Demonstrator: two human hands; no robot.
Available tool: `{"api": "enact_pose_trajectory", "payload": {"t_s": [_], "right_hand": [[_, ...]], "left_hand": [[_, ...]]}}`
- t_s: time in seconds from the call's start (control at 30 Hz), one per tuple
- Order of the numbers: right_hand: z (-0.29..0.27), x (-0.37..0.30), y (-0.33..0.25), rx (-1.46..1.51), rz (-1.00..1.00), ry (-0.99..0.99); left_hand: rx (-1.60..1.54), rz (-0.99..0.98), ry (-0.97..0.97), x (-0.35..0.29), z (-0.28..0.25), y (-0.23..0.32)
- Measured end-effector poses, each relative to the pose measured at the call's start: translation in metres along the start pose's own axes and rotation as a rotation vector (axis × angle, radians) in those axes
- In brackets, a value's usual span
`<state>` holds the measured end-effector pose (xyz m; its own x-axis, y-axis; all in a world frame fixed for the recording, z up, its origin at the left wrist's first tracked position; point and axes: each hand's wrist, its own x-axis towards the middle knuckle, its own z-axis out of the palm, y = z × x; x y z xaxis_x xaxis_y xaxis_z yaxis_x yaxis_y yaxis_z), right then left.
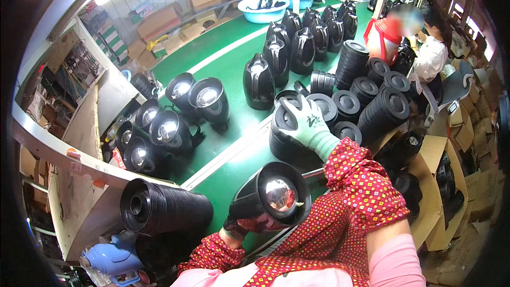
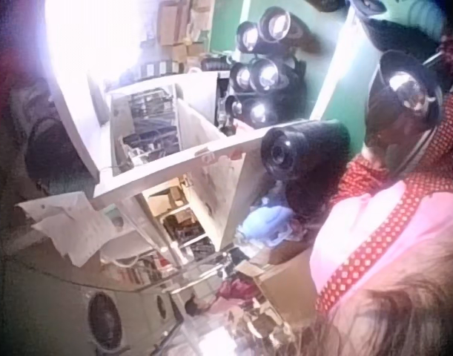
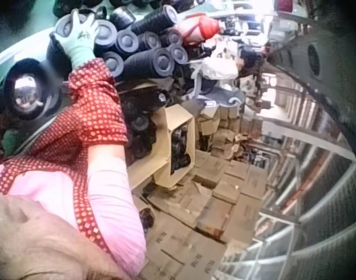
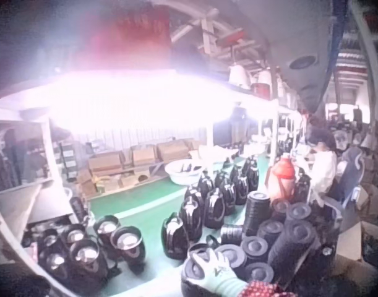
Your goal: The person repeatedly picks up black plastic containers and circular lids from a green table, inserts a metal rod into each container, and secures the lid. The person wears green gloves and a red patterned apron. Another worker is visible in the background.
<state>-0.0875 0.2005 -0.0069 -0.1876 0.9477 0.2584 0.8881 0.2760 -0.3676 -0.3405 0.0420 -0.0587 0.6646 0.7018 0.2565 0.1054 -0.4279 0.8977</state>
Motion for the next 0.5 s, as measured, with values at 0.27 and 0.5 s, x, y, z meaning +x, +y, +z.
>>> {"api": "enact_pose_trajectory", "payload": {"t_s": [0.27,0.5], "right_hand": [[-0.076,-0.113,-0.035,0.555,-0.139,0.011],[-0.112,-0.205,-0.049,0.535,-0.059,-0.001]], "left_hand": [[-0.694,-0.248,-0.016,0.006,0.019,-0.008],[-1.219,-0.429,-0.039,0.000,0.048,0.001]]}}
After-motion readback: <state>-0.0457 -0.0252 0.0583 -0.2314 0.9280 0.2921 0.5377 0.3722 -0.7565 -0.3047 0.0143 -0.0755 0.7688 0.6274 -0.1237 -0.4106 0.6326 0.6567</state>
